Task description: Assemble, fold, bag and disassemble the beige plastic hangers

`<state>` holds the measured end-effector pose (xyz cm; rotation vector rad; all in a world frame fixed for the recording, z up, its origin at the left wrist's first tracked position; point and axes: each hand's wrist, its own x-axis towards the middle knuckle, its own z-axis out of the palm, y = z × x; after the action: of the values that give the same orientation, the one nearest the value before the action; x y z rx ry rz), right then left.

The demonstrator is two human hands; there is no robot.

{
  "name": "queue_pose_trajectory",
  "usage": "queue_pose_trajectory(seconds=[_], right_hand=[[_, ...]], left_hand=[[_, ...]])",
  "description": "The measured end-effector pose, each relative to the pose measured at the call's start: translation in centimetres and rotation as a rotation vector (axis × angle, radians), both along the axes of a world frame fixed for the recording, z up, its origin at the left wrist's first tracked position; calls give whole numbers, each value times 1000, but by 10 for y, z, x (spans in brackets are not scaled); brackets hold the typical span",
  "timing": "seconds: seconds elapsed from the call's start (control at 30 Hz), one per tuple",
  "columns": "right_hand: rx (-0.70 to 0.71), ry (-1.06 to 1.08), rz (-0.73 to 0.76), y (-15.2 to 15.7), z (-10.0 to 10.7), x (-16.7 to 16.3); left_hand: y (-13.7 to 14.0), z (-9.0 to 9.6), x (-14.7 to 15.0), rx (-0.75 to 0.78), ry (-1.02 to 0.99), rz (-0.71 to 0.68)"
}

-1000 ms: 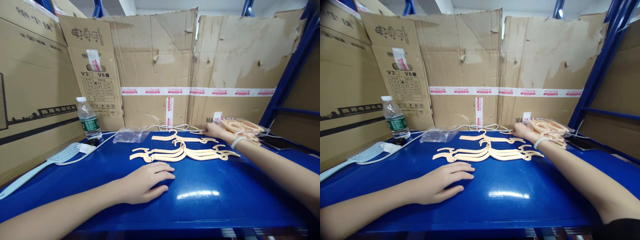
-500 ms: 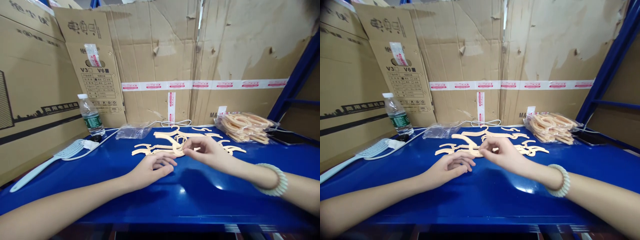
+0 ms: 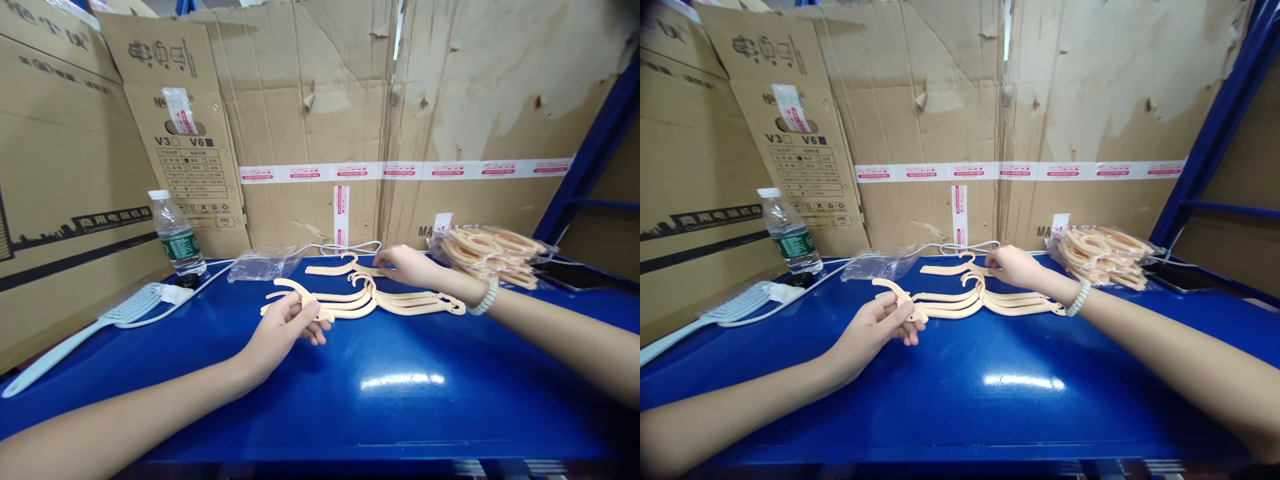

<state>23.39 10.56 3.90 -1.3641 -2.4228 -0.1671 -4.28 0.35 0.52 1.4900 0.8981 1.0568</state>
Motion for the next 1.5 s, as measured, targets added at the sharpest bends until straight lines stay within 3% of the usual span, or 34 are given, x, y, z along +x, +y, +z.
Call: queue_pose_trajectory(seconds=[0.27, 0.47, 0.67, 0.9, 1.1, 1.5], right_hand=[[-73, -28, 10, 25, -25, 15], [-65, 42, 40, 33, -15, 15], [18, 220, 58, -9, 6, 25], [30, 447, 183, -69, -8, 44], [21, 441, 265, -78, -6, 45], [143, 386, 262, -75, -7, 51]], left_hand=[[3, 3, -1, -31, -79, 108], [6, 5, -4, -8, -116, 169], [4, 9, -5, 21, -213, 197], [10, 4, -6, -58, -358, 152], [13, 1, -8, -123, -408, 41], [9, 2, -7, -224, -377, -76]])
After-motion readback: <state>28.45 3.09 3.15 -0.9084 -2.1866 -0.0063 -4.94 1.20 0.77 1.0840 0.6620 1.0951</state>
